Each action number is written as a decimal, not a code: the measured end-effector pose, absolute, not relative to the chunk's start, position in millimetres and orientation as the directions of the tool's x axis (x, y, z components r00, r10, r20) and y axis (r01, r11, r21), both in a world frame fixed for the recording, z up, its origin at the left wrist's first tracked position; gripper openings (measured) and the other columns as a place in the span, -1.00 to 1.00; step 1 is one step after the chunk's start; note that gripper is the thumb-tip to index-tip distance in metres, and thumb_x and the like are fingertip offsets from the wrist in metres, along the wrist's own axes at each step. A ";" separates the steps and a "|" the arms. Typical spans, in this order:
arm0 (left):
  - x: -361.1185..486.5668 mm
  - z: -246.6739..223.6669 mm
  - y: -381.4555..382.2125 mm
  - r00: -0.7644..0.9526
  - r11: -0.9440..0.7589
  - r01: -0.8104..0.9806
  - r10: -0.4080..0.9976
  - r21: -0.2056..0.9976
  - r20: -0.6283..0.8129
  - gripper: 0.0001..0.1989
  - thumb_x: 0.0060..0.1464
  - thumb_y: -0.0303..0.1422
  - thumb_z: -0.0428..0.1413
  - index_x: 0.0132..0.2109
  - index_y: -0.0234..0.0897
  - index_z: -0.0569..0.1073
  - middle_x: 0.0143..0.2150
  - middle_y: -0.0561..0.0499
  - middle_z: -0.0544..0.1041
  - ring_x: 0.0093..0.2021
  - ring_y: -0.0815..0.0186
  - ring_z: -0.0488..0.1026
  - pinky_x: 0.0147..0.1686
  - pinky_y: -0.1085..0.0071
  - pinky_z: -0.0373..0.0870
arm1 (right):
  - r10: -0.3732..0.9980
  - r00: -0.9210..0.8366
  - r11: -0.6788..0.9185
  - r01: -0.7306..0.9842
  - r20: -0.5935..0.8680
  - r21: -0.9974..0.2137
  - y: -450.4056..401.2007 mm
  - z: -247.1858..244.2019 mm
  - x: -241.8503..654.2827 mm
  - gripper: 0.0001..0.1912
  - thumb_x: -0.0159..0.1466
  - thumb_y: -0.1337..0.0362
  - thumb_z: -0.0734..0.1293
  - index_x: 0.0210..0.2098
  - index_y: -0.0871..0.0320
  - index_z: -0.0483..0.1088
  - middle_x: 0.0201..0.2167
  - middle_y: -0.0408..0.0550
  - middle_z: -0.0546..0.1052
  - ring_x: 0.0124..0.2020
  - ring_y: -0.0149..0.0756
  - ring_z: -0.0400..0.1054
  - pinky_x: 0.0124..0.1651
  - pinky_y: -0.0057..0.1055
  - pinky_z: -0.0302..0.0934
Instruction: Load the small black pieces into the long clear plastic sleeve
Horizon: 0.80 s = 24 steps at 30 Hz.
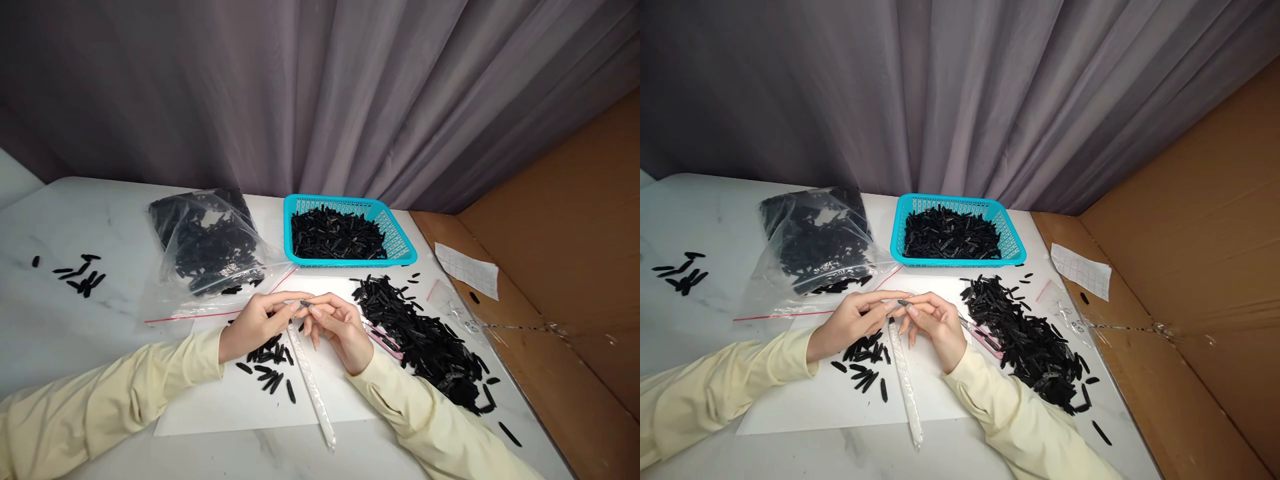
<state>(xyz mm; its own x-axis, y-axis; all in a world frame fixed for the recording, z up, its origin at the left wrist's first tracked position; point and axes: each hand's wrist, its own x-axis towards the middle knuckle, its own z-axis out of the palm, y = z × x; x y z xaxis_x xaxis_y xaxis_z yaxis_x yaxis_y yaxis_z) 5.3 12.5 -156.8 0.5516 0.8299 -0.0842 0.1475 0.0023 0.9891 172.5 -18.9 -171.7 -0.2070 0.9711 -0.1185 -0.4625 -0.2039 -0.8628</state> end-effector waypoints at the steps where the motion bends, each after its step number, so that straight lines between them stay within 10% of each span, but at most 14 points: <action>1: 5.2 -156.9 12.5 0.553 -0.004 0.156 0.829 0.988 -0.084 -0.53 0.13 -0.22 -0.04 0.03 -0.53 0.42 -0.67 0.21 0.01 -0.65 0.49 -0.06 -0.67 0.51 -0.11 | 0.972 -0.201 -0.202 -0.461 -0.120 -0.864 -18.7 -171.8 172.2 -0.87 0.10 0.29 0.41 -0.37 0.21 0.43 -0.42 -0.02 0.57 -0.56 -0.39 0.36 -0.65 -0.53 0.19; 9: 4.5 -157.2 12.4 0.571 0.034 0.111 0.816 0.993 -0.091 -0.50 0.15 -0.22 -0.05 0.09 -0.55 0.37 -0.69 0.23 0.04 -0.67 0.51 -0.03 -0.67 0.52 -0.05 | 0.996 -0.065 -0.081 -0.344 -0.062 -0.935 -17.4 -165.9 171.4 -0.87 0.08 0.28 0.43 -0.42 0.21 0.43 -0.50 -0.04 0.56 -0.61 -0.40 0.34 -0.66 -0.50 0.17; 15: 1.4 -154.8 18.1 0.623 0.206 0.013 0.764 0.978 -0.169 -0.46 0.20 -0.21 -0.21 0.18 -0.51 0.26 -0.75 0.20 0.17 -0.74 0.50 -0.01 -0.72 0.54 -0.13 | 0.929 0.212 0.274 0.152 0.302 -0.950 7.7 -133.1 201.5 -0.92 0.14 0.30 0.38 -0.36 0.15 0.48 -0.46 -0.05 0.56 -0.55 -0.33 0.37 -0.54 -0.39 0.27; 20: 0.6 -154.5 19.5 0.639 0.267 -0.039 0.748 0.963 -0.181 -0.44 0.20 -0.19 -0.21 0.20 -0.49 0.23 -0.75 0.16 0.25 -0.75 0.49 0.00 -0.72 0.54 -0.17 | 0.839 -0.065 0.463 0.607 0.539 -0.647 30.1 -120.3 208.1 -0.73 0.21 0.32 0.31 -0.08 0.07 0.42 -0.11 0.02 0.52 -0.13 -0.12 0.37 -0.07 -0.12 0.26; 24: 2.2 -155.8 18.3 0.634 0.259 -0.052 0.755 0.965 -0.169 -0.50 0.20 -0.18 -0.21 -0.10 -0.52 0.44 -0.75 0.09 0.30 -0.75 0.49 0.03 -0.71 0.52 -0.15 | 0.743 -0.385 0.649 0.615 0.547 -0.448 13.3 -119.8 179.8 -0.80 0.25 0.39 0.24 -0.14 0.13 0.40 -0.19 0.06 0.51 -0.08 -0.09 0.27 -0.04 -0.09 0.16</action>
<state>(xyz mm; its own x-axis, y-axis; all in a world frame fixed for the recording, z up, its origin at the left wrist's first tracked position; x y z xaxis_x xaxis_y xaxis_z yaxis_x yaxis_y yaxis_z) 2.2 18.3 -155.8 0.6341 0.7546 -0.1687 -0.0515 0.2590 0.9645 179.8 13.3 -119.8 -0.3852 0.7430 0.5474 0.6149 0.6489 -0.4481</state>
